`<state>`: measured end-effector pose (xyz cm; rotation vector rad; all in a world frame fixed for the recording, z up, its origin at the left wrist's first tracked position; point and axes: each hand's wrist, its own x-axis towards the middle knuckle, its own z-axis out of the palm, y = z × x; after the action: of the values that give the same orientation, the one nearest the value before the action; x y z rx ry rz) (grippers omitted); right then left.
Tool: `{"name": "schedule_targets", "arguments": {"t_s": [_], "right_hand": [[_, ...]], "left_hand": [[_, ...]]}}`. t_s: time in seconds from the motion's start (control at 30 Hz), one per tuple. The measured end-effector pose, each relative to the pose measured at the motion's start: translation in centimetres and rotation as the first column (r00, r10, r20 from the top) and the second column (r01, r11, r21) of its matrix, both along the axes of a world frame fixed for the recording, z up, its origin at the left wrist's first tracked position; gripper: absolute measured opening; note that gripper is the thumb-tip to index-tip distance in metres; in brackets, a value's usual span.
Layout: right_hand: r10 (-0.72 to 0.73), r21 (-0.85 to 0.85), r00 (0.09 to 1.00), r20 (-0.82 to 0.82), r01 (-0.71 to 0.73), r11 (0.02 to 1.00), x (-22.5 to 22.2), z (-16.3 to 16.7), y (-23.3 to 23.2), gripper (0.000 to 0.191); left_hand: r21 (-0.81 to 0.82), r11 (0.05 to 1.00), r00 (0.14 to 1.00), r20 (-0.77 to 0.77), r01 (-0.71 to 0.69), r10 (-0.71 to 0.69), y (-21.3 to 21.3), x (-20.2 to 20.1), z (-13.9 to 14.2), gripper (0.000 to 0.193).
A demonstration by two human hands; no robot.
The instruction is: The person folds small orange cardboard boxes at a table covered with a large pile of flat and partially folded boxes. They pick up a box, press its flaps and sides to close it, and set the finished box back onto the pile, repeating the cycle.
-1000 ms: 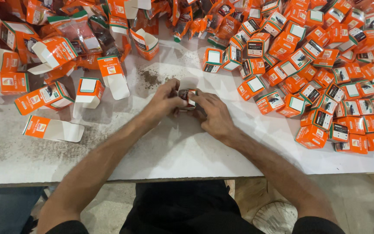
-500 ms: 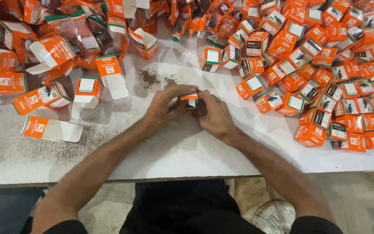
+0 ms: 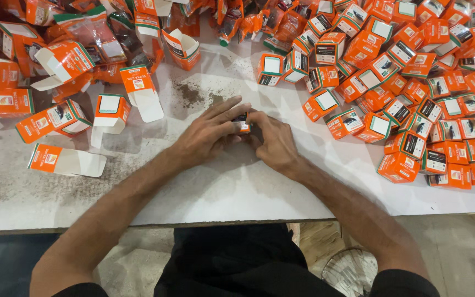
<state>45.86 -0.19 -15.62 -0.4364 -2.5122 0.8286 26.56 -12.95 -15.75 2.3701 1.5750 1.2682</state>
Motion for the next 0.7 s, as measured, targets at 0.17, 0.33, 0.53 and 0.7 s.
{"name": "schedule_targets", "arguments": {"t_s": [0.17, 0.33, 0.53, 0.7], "right_hand": [[0.085, 0.151, 0.995, -0.043, -0.078, 0.985, -0.1, -0.4, 0.0, 0.027], [0.075, 0.233, 0.996, -0.043, -0.063, 0.970, -0.3, 1.9, 0.7, 0.030], [-0.195, 0.408, 0.873, -0.447, 0.392, 0.824, 1.1, 4.4, 2.9, 0.085], [0.014, -0.238, 0.899, -0.439, -0.131, 0.962, -0.1, 1.0, 2.5, 0.078]], "left_hand": [[-0.005, 0.998, 0.960, -0.273, -0.067, 0.063, -1.0, 0.3, 0.9, 0.030], [0.071, 0.995, 0.970, -0.228, -0.068, 0.082, -1.1, -0.9, 1.0, 0.048], [0.218, 0.711, 0.652, -0.289, -0.668, 0.701, 2.9, -7.0, 2.3, 0.048], [0.220, 0.905, 0.863, -0.285, -0.365, 0.418, 5.6, -7.4, 5.4, 0.022]]}}
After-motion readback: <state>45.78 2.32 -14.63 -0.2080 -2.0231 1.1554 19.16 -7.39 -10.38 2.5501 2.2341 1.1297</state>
